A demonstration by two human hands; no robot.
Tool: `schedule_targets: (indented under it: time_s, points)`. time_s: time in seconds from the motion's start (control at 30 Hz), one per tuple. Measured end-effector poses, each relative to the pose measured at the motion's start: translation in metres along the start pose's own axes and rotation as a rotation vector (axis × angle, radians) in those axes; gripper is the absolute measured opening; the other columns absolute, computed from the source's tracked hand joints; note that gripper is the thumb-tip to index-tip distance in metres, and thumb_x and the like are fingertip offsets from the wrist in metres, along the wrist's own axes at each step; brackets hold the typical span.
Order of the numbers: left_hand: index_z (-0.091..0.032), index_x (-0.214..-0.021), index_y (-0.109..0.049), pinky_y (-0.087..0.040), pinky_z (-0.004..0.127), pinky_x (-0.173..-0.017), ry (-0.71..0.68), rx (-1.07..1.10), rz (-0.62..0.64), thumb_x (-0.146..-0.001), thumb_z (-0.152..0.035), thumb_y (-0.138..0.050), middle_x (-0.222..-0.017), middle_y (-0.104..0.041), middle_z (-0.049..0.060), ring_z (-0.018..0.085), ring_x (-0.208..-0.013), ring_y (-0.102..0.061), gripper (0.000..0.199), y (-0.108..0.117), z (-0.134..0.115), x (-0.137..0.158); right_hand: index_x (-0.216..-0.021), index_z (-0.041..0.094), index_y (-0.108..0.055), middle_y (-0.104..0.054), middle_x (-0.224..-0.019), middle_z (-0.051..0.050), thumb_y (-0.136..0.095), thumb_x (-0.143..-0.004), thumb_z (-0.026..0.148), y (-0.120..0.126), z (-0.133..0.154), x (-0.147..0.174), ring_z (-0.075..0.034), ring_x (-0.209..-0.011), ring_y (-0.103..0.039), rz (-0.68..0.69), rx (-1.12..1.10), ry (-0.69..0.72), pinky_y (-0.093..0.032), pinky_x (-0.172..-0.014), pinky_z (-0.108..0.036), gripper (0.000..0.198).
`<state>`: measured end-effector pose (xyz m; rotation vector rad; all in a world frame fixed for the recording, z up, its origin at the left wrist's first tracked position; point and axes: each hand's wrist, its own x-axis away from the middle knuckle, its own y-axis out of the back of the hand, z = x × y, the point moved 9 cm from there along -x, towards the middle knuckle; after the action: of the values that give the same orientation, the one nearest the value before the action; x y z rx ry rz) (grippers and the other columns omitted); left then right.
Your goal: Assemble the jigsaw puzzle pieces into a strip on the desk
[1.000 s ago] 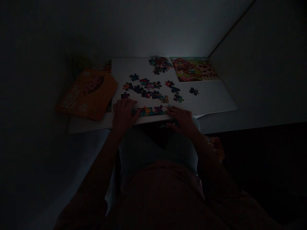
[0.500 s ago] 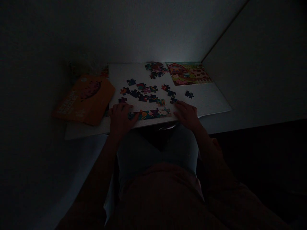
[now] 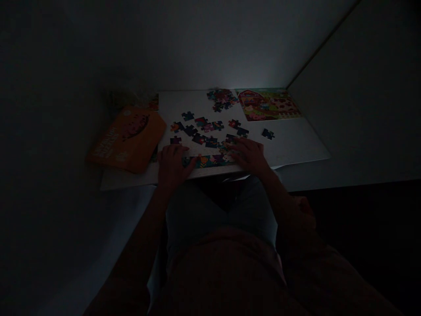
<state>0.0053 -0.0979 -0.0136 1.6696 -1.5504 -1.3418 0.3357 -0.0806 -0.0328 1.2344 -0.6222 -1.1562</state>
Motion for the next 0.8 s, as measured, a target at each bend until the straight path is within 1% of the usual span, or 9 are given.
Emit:
schedule_targets:
  time_s: [0.1,0.2,0.3,0.4,0.5,0.57,0.63,0.7,0.8]
  points:
    - [-0.026,-0.142,-0.083,-0.053,0.066,-0.130,-0.006,-0.007,-0.006,-0.115,-0.055,-0.086,-0.152,-0.081,0.019,0.046,-0.151,-0.070,0.040,-0.001,0.000,0.000,-0.173,0.038,-0.081,-0.069,-0.191,-0.012,-0.066,-0.129,0.044,0.004,-0.009,-0.009,-0.046,-0.175,-0.063,-0.002,-0.027,0.009,-0.049,-0.138,-0.073,0.048]
    - [-0.024,-0.142,-0.084,-0.053,0.066,-0.129,-0.009,-0.009,-0.014,-0.115,-0.054,-0.086,-0.152,-0.081,0.020,0.047,-0.150,-0.070,0.041,0.000,0.000,-0.001,-0.178,0.043,-0.078,-0.064,-0.195,-0.012,-0.076,-0.124,0.049,0.006,-0.016,-0.035,-0.050,-0.178,-0.059,0.083,-0.049,0.094,-0.050,-0.138,-0.077,0.054]
    - [-0.024,-0.142,-0.084,-0.054,0.066,-0.130,-0.011,-0.014,-0.017,-0.114,-0.054,-0.088,-0.152,-0.081,0.020,0.047,-0.151,-0.070,0.041,0.000,0.001,-0.001,-0.172,0.047,-0.083,-0.064,-0.195,-0.010,-0.087,-0.118,0.052,0.000,-0.017,-0.062,-0.051,-0.179,-0.057,0.237,-0.069,0.208,-0.047,-0.143,-0.078,0.054]
    - [-0.024,-0.141,-0.084,-0.055,0.066,-0.130,-0.014,-0.014,-0.017,-0.114,-0.056,-0.088,-0.149,-0.081,0.020,0.047,-0.149,-0.071,0.043,-0.001,0.003,-0.001,-0.162,0.041,-0.090,-0.073,-0.185,-0.013,-0.092,-0.114,0.049,-0.004,-0.016,-0.082,-0.051,-0.176,-0.062,0.297,-0.107,0.259,-0.047,-0.141,-0.078,0.049]
    - [-0.023,-0.141,-0.084,-0.054,0.067,-0.130,-0.026,-0.018,-0.030,-0.114,-0.058,-0.088,-0.150,-0.082,0.020,0.047,-0.149,-0.071,0.044,-0.001,0.003,0.000,-0.148,0.029,-0.092,-0.083,-0.168,-0.018,-0.094,-0.110,0.046,-0.006,-0.012,-0.092,-0.048,-0.164,-0.072,0.258,-0.172,0.265,-0.049,-0.137,-0.073,0.042]
    - [-0.022,-0.141,-0.084,-0.054,0.066,-0.130,-0.031,-0.027,-0.040,-0.114,-0.057,-0.088,-0.150,-0.082,0.020,0.047,-0.149,-0.072,0.044,-0.001,0.003,0.000,-0.142,0.028,-0.092,-0.088,-0.158,-0.017,-0.095,-0.109,0.047,-0.006,-0.010,-0.093,-0.047,-0.156,-0.077,0.216,-0.200,0.262,-0.049,-0.135,-0.070,0.038]
    - [-0.023,-0.141,-0.084,-0.055,0.065,-0.129,-0.026,-0.037,-0.042,-0.114,-0.057,-0.088,-0.151,-0.082,0.020,0.046,-0.150,-0.072,0.043,-0.001,0.004,0.000,-0.138,0.030,-0.092,-0.091,-0.153,-0.015,-0.096,-0.108,0.050,-0.001,-0.013,-0.090,-0.048,-0.155,-0.077,0.155,-0.215,0.242,-0.048,-0.135,-0.071,0.037]
    - [-0.025,-0.140,-0.084,-0.055,0.065,-0.130,-0.015,-0.043,-0.034,-0.113,-0.058,-0.088,-0.151,-0.082,0.020,0.047,-0.151,-0.071,0.043,-0.002,0.006,0.000,-0.137,0.032,-0.091,-0.091,-0.151,-0.014,-0.099,-0.106,0.054,0.008,-0.020,-0.080,-0.049,-0.156,-0.076,0.083,-0.239,0.215,-0.045,-0.136,-0.072,0.038]
    - [-0.024,-0.141,-0.083,-0.054,0.067,-0.133,-0.005,-0.034,-0.012,-0.113,-0.058,-0.086,-0.152,-0.081,0.021,0.048,-0.153,-0.069,0.044,-0.004,0.007,-0.001,-0.137,0.032,-0.090,-0.090,-0.153,-0.014,-0.099,-0.107,0.060,0.026,-0.036,-0.054,-0.047,-0.150,-0.078,0.010,-0.286,0.193,-0.047,-0.133,-0.071,0.042]
